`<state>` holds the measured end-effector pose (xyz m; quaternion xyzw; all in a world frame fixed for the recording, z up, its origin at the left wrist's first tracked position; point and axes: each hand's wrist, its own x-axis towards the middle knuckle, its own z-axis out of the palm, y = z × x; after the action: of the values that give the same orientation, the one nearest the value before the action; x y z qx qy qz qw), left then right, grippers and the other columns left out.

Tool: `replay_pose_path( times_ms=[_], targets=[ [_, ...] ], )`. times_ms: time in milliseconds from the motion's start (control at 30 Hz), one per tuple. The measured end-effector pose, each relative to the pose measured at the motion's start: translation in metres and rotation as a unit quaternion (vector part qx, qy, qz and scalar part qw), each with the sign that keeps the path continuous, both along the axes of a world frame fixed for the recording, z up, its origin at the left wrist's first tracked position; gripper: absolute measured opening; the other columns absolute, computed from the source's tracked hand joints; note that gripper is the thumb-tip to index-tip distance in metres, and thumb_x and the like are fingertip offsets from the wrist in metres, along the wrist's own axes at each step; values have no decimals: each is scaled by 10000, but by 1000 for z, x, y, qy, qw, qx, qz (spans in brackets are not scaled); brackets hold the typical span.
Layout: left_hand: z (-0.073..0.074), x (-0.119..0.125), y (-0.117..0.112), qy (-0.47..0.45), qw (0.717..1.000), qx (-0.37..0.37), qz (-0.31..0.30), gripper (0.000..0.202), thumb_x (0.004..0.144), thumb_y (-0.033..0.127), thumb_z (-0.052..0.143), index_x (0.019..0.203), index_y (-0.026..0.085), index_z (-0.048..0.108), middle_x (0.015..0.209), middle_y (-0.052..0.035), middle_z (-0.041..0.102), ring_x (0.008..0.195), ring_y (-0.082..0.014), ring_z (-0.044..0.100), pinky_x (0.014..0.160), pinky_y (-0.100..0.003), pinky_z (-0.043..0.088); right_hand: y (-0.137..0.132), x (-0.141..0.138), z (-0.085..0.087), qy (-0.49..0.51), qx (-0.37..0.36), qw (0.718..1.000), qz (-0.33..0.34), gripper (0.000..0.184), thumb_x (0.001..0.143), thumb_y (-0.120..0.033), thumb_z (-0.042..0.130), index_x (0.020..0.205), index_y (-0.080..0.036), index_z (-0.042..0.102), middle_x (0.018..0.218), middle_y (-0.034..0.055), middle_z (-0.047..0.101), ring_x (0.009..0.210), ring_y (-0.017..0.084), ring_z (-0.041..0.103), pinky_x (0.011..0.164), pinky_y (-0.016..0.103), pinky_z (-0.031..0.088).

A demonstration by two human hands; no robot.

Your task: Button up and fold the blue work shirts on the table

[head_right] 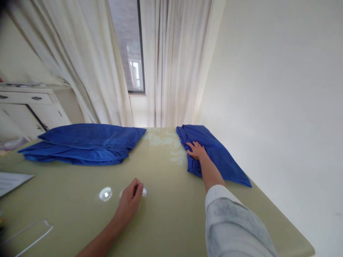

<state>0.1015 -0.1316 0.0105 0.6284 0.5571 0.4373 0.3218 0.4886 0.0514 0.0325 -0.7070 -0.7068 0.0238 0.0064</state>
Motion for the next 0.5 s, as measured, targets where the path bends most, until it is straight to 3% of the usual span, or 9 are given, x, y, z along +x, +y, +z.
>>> replay_pose_path(
  times_ms=[67,133,233,333,400,433,500],
  targets=[
    [0,3,1,-20,1000,0,5,363,971,495,451,710,244,421,626,45,421,616,-156,423,598,-290,278,6,6,1,-16,-4,1000,4,643,1057,-479,457,1663,-293,354,1720,199,300,1580,400,282,1198,644,321],
    [2,6,2,-47,999,-6,9,332,957,473,466,721,244,416,632,48,422,621,-154,427,603,-290,277,15,7,13,-27,-39,999,7,686,1050,-571,467,1651,-253,378,1678,247,353,1529,423,377,1180,618,350],
    [4,11,5,-72,997,-24,20,283,933,424,500,734,247,405,634,53,428,615,-149,435,605,-293,274,37,-27,42,-43,-83,996,-14,808,996,-757,458,1546,-168,522,1513,308,532,1374,467,547,1126,618,396],
    [6,14,6,-73,996,-35,27,247,925,355,539,742,244,415,626,55,438,608,-146,434,613,-300,258,59,-118,57,32,-17,999,14,808,986,-774,482,1451,-122,590,1457,301,589,1362,453,556,1153,590,379],
    [7,14,5,-90,995,-36,33,236,919,314,565,746,241,421,631,56,445,611,-144,430,617,-303,251,67,-199,51,180,-9,982,60,758,986,-736,535,1448,-138,582,1425,251,639,1362,400,576,1177,529,385],
    [8,13,5,-104,993,-36,36,235,915,296,573,746,241,420,636,55,448,615,-144,429,619,-303,251,68,-239,45,257,-11,965,53,755,975,-722,568,1444,-130,578,1405,243,657,1346,383,596,1174,510,400],
    [8,11,5,-139,989,-31,44,236,913,266,570,742,241,411,649,51,456,630,-145,432,621,-304,257,68,-308,33,306,-6,950,54,807,990,-723,516,1469,-74,526,1396,271,651,1313,366,628,1139,500,450]
  ],
)
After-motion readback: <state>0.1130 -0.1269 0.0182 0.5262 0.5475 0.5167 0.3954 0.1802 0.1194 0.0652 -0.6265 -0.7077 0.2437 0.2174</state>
